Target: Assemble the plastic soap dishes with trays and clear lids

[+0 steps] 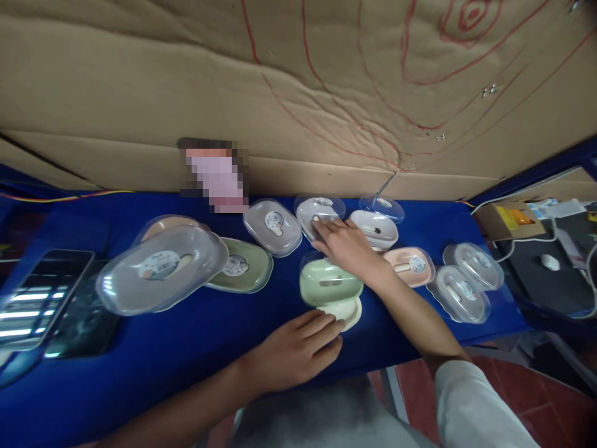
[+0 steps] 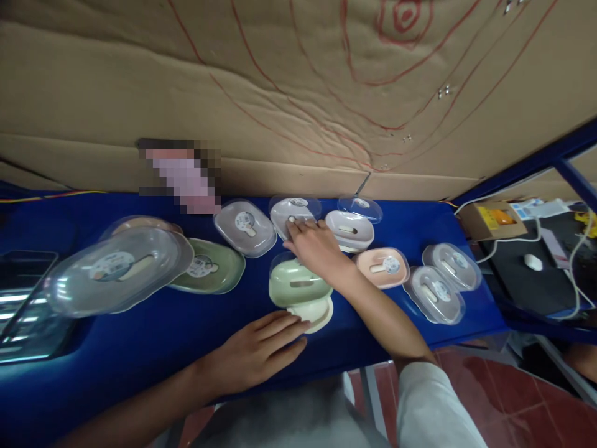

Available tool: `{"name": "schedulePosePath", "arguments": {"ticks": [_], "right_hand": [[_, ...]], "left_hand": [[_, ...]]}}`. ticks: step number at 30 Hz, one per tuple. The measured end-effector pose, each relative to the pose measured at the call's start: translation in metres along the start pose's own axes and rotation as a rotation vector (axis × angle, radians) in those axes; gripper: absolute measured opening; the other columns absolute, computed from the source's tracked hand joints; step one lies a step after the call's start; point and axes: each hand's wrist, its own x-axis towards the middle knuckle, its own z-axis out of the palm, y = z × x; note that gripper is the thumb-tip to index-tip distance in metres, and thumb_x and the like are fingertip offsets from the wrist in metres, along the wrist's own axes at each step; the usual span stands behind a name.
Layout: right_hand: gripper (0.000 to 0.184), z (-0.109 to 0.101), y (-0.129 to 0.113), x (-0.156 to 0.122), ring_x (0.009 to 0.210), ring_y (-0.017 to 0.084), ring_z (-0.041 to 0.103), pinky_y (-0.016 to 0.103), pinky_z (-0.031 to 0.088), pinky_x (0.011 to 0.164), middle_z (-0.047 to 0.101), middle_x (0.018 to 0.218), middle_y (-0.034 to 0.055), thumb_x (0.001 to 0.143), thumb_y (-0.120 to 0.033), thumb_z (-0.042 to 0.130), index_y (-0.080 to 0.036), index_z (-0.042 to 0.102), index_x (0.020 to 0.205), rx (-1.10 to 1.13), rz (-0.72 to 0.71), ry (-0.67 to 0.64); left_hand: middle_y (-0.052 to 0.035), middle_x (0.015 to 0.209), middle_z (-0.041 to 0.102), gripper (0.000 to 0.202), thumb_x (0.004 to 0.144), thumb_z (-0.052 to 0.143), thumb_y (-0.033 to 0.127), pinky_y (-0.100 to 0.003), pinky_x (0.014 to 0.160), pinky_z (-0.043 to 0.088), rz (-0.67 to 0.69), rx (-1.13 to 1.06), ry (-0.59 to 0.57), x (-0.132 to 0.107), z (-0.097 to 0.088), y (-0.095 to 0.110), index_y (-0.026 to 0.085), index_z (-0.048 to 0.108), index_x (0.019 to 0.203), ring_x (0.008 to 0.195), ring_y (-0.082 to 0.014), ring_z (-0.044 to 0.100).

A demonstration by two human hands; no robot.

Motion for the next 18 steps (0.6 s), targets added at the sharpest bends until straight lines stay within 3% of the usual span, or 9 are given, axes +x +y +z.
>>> {"name": "schedulePosePath", "arguments": {"ticks": [2, 4, 8, 10, 13, 16, 18], "right_hand": [[0.055, 0.008, 0.0, 0.005, 0.131, 0.037, 0.06, 0.045, 0.044, 0.103, 0.062, 0.148, 0.025, 0.108, -0.036, 0.06, -0.005, 0.052, 0.153, -0.018, 0.017, 0.006], [0.052, 0.008, 0.007, 0.005, 0.132, 0.036, 0.059, 0.045, 0.041, 0.104, 0.063, 0.148, 0.0235, 0.107, -0.032, 0.061, -0.008, 0.053, 0.152, -0.012, 0.0, -0.009], [0.045, -0.011, 0.033, -0.002, 0.132, 0.031, 0.059, 0.042, 0.037, 0.108, 0.069, 0.143, 0.017, 0.113, -0.028, 0.043, -0.017, 0.051, 0.156, 0.074, -0.013, 0.009], [0.045, -0.024, 0.047, -0.008, 0.132, 0.029, 0.06, 0.041, 0.038, 0.108, 0.07, 0.142, 0.0153, 0.114, -0.028, 0.038, -0.018, 0.052, 0.156, 0.083, 0.05, 0.085], [0.042, -0.043, 0.062, -0.024, 0.129, 0.031, 0.063, 0.043, 0.04, 0.108, 0.073, 0.136, 0.016, 0.111, -0.025, 0.038, -0.018, 0.065, 0.142, -0.011, 0.259, 0.164], [0.033, -0.051, 0.068, -0.041, 0.121, 0.032, 0.069, 0.043, 0.046, 0.102, 0.077, 0.128, 0.0132, 0.105, -0.024, 0.052, -0.023, 0.073, 0.131, -0.05, 0.4, -0.064], [0.041, -0.047, 0.069, -0.046, 0.123, 0.033, 0.069, 0.042, 0.049, 0.101, 0.075, 0.135, 0.0126, 0.096, -0.024, 0.067, -0.025, 0.069, 0.137, -0.051, 0.423, -0.269]], "left_hand": [[-0.0068, 0.128, 0.077, 0.018, 0.103, 0.058, 0.013, -0.037, 0.113, 0.05, -0.044, 0.007, 0.062, 0.0, -0.005, -0.003, 0.018, 0.073, 0.111, 0.12, -0.0204, 0.068], [-0.0056, 0.124, 0.078, 0.024, 0.101, 0.056, 0.008, -0.039, 0.111, 0.051, -0.157, 0.043, 0.112, -0.001, -0.01, -0.01, 0.02, 0.073, 0.112, 0.118, -0.0204, 0.068], [-0.0113, 0.134, 0.074, 0.034, 0.097, 0.054, 0.004, -0.048, 0.113, 0.051, -0.409, 0.166, 0.137, -0.001, -0.014, -0.026, 0.022, 0.072, 0.119, 0.127, -0.0263, 0.068], [-0.0169, 0.144, 0.067, 0.037, 0.096, 0.055, 0.003, -0.053, 0.114, 0.051, -0.465, 0.209, 0.128, -0.002, -0.014, -0.032, 0.02, 0.07, 0.125, 0.135, -0.0306, 0.064], [-0.0205, 0.152, 0.06, 0.045, 0.094, 0.054, 0.0, -0.057, 0.117, 0.049, -0.509, 0.26, 0.13, -0.002, -0.015, -0.035, 0.02, 0.065, 0.132, 0.144, -0.0336, 0.058], [-0.0212, 0.156, 0.057, 0.051, 0.094, 0.053, -0.002, -0.059, 0.119, 0.047, -0.543, 0.31, 0.107, 0.002, -0.019, -0.038, 0.021, 0.062, 0.138, 0.147, -0.0355, 0.055], [-0.0226, 0.162, 0.05, 0.056, 0.094, 0.054, -0.001, -0.061, 0.121, 0.044, -0.6, 0.354, 0.059, 0.007, -0.022, -0.044, 0.022, 0.058, 0.145, 0.151, -0.0392, 0.05]]}}
